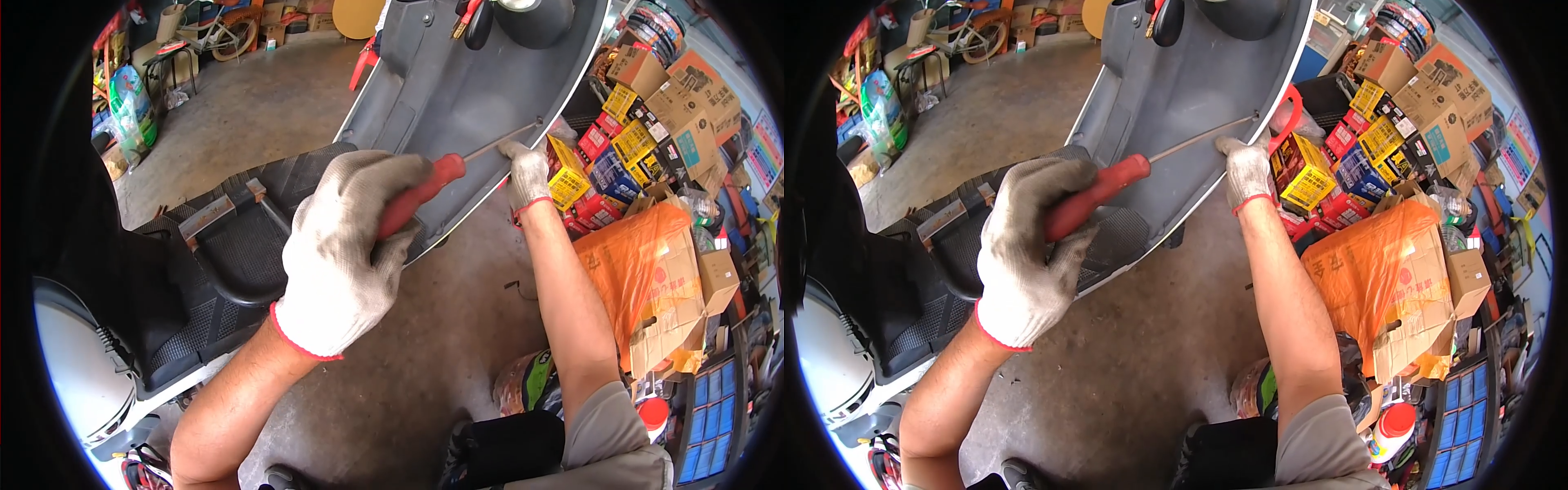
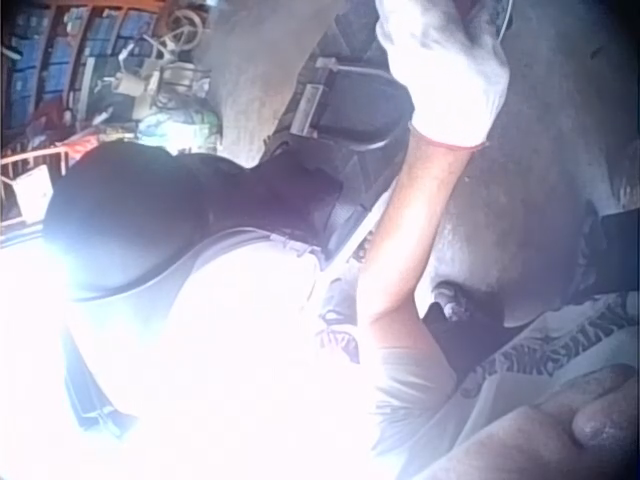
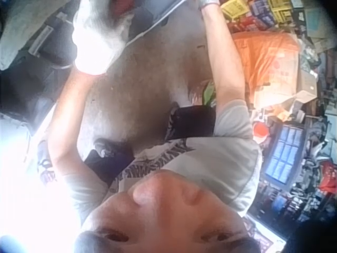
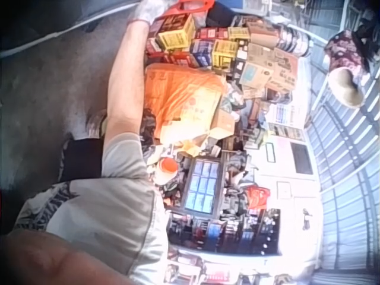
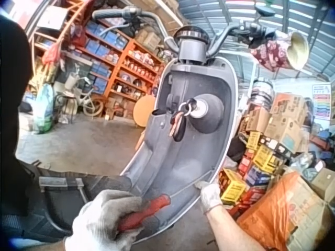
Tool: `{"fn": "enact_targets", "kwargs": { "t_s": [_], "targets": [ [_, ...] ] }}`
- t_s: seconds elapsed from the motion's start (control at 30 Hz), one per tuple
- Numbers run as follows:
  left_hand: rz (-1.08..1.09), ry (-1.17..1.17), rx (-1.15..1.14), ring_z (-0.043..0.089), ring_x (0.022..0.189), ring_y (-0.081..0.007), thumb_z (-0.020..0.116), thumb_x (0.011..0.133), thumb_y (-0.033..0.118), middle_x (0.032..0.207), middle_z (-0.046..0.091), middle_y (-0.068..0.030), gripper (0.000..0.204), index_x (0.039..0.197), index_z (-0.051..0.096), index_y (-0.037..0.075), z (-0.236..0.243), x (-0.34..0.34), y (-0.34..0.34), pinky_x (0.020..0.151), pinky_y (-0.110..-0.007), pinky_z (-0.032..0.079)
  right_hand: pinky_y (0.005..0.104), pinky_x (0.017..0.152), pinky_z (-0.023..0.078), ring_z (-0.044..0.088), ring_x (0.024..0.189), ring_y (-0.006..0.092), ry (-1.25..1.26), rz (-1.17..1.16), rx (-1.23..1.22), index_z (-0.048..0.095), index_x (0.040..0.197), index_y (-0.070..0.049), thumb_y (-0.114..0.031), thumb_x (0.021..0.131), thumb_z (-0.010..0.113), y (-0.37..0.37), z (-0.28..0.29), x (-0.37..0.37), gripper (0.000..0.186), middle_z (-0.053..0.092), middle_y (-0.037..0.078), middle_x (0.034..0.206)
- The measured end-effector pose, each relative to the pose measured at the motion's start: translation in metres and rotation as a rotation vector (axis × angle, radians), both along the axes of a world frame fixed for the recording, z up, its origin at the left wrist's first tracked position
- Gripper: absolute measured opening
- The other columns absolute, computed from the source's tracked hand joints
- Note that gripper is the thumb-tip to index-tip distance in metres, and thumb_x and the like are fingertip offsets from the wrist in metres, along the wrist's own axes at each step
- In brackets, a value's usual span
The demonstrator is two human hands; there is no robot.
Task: Assembling and securing plastic panels on a white scooter using a screwdriver and zip ties.
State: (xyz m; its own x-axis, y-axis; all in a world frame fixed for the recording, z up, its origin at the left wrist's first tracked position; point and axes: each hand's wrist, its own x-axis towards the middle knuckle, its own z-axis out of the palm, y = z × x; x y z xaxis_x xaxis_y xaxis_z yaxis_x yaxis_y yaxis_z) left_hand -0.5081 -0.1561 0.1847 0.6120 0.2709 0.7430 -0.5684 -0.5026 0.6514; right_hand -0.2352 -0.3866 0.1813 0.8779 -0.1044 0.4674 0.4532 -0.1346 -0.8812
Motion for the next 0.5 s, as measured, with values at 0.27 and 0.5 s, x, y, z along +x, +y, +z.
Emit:
{"fn": "enact_targets", "kwargs": {
  "t_s": [0.27,0.5],
  "targets": [
    [-0.208,0.197,-0.248,0.067,0.091,-0.0192,0.063,0.095,0.011,0.107,0.067,-0.0133,0.038,0.129,0.054,-0.002,0.011,0.0,0.01,0.084,-0.031,0.054,0.0393,0.102,0.046,0.059,0.115,0.033,0.014,0.011,-0.068,0.036,0.155,-0.001,-0.01,0.073,0.076,-0.002,0.001,-0.005,0.092,0.06,0.021,0.132],
    [-0.357,0.429,-0.727,0.067,0.073,-0.0136,0.061,0.1,0.015,0.103,0.068,-0.0106,0.041,0.135,0.052,-0.003,0.011,-0.003,0.0,0.063,-0.025,0.052,0.0392,0.1,0.047,0.06,0.114,0.0328,0.026,0.006,-0.044,0.035,0.155,-0.002,-0.007,0.073,0.075,0.003,0.005,-0.011,0.092,0.06,0.021,0.132]
  ]
}}
